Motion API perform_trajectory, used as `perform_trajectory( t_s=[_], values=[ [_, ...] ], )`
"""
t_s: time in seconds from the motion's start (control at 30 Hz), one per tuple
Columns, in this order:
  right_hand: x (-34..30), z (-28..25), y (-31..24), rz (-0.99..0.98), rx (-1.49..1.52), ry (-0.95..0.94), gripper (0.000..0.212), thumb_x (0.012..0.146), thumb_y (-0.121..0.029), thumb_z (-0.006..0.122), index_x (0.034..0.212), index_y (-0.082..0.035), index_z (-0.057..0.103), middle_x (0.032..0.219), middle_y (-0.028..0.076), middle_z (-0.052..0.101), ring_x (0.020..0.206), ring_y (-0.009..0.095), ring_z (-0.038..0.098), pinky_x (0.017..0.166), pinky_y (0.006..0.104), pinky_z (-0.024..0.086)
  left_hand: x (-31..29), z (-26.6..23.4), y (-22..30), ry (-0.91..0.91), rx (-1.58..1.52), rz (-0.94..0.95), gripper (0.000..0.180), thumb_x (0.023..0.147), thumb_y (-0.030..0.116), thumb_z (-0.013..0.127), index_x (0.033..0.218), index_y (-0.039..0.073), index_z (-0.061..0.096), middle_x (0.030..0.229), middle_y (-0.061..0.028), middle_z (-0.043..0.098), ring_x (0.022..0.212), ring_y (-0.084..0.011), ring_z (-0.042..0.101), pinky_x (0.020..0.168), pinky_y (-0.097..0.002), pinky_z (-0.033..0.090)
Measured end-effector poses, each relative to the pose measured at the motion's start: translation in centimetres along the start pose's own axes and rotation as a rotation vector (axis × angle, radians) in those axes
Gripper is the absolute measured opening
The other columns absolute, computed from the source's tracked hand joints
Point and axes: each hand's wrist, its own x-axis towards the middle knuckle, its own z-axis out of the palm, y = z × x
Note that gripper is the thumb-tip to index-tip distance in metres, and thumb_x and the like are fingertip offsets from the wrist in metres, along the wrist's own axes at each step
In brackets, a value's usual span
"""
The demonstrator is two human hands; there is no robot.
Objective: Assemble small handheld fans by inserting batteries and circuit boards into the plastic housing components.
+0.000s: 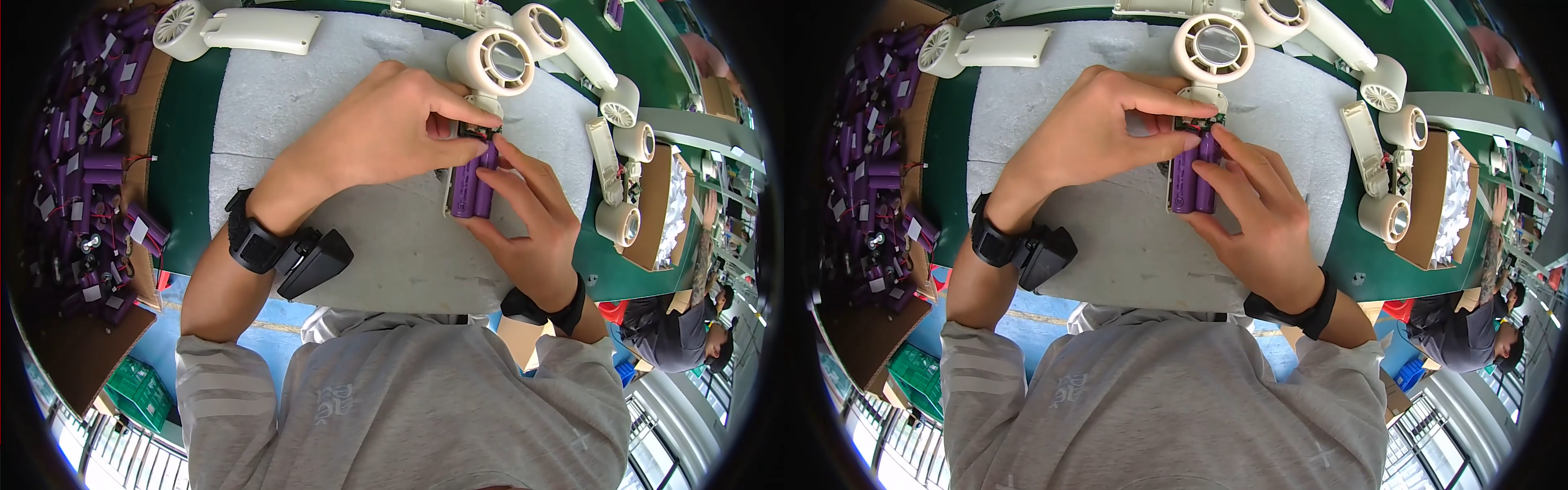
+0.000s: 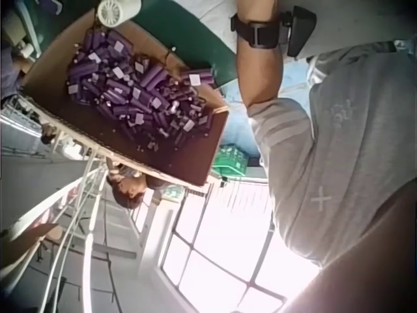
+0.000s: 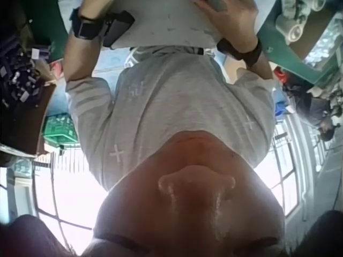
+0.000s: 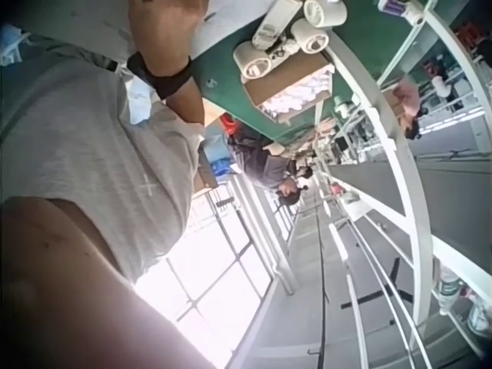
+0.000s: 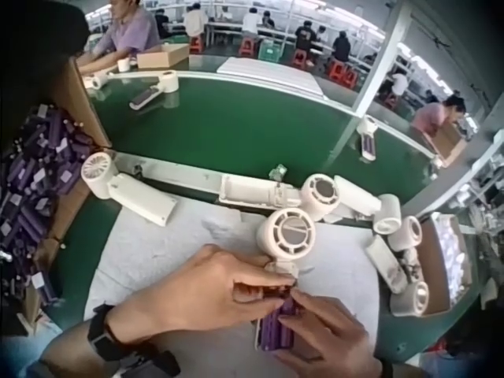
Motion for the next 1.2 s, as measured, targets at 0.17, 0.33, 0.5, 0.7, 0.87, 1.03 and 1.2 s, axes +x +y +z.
perform_trajectory(
  t_s=[0.17, 0.33, 0.5, 0.7, 0.87, 1.03, 1.2],
  values=[
    [0.3, 0.2, 0.3, 0.046, 0.057, -0.001, 0.052, 0.055, -0.003, 0.087, 0.101, -0.002, 0.063, 0.123, 0.015, 0.058, 0.103, 0.029, 0.062, 0.083, 0.0357, 0.055, 0.1, -0.3, 0.1, -0.042, -0.068, -0.09, 0.036, 0.07, 0.02, 0.08, 0.104, 0.012, 0.073, 0.078, -0.0138, 0.068, 0.067, -0.0254, 0.065, 0.067, -0.0325, 0.052],
    [1.1, 0.5, 0.4, 0.124, 0.115, -0.035, 0.065, 0.054, -0.002, 0.086, 0.111, -0.005, 0.055, 0.121, 0.014, 0.052, 0.103, 0.026, 0.059, 0.081, 0.0352, 0.053, 0.2, -0.7, 0.7, -0.117, -0.067, -0.184, 0.045, 0.067, 0.009, 0.084, 0.11, 0.009, 0.071, 0.088, -0.0072, 0.071, 0.073, -0.013, 0.063, 0.07, -0.0289, 0.052],
    [1.9, 0.3, 0.1, 0.205, 0.142, -0.09, 0.075, 0.053, -0.002, 0.086, 0.119, -0.007, 0.05, 0.122, 0.012, 0.046, 0.1, 0.025, 0.058, 0.079, 0.0341, 0.052, 0.3, -0.4, 0.5, -0.034, -0.092, -0.157, 0.04, 0.066, 0.017, 0.083, 0.105, 0.015, 0.074, 0.076, -0.0123, 0.069, 0.064, -0.0233, 0.064, 0.066, -0.0324, 0.052],
    [2.6, -0.4, -0.3, 0.226, 0.132, -0.121, 0.079, 0.052, -0.002, 0.085, 0.121, -0.007, 0.048, 0.123, 0.01, 0.045, 0.097, 0.025, 0.057, 0.079, 0.0325, 0.051, 0.2, 0.0, 0.4, -0.052, -0.165, -0.244, 0.04, 0.066, 0.015, 0.083, 0.105, 0.016, 0.074, 0.078, -0.0108, 0.07, 0.064, -0.0198, 0.063, 0.065, -0.0307, 0.051],
    [1.7, -0.5, 0.1, 0.099, 0.132, -0.114, 0.079, 0.053, -0.005, 0.087, 0.124, -0.006, 0.051, 0.12, 0.011, 0.05, 0.097, 0.025, 0.059, 0.082, 0.0335, 0.051, 0.0, 0.1, -0.1, -0.046, -0.24, -0.217, 0.04, 0.067, 0.017, 0.083, 0.106, 0.015, 0.074, 0.079, -0.0087, 0.071, 0.065, -0.0169, 0.063, 0.064, -0.0302, 0.05],
    [0.0, 0.0, 0.4, 0.036, 0.03, -0.025, 0.07, 0.055, -0.01, 0.088, 0.119, -0.002, 0.062, 0.12, 0.011, 0.056, 0.099, 0.027, 0.061, 0.084, 0.0352, 0.052, 0.2, -0.5, 0.9, -0.098, -0.145, -0.24, 0.041, 0.069, 0.007, 0.083, 0.108, 0.006, 0.072, 0.082, -0.005, 0.071, 0.069, -0.0094, 0.06, 0.067, -0.0259, 0.051],
    [-0.1, 0.0, -0.3, -0.001, -0.143, -0.009, 0.061, 0.057, -0.013, 0.088, 0.113, 0.0, 0.067, 0.121, 0.011, 0.059, 0.097, 0.027, 0.064, 0.083, 0.0356, 0.053, 0.4, -0.4, 0.9, -0.085, -0.109, -0.212, 0.043, 0.067, 0.012, 0.084, 0.108, 0.009, 0.073, 0.081, -0.0056, 0.07, 0.067, -0.0121, 0.061, 0.065, -0.0275, 0.05]
  ],
)
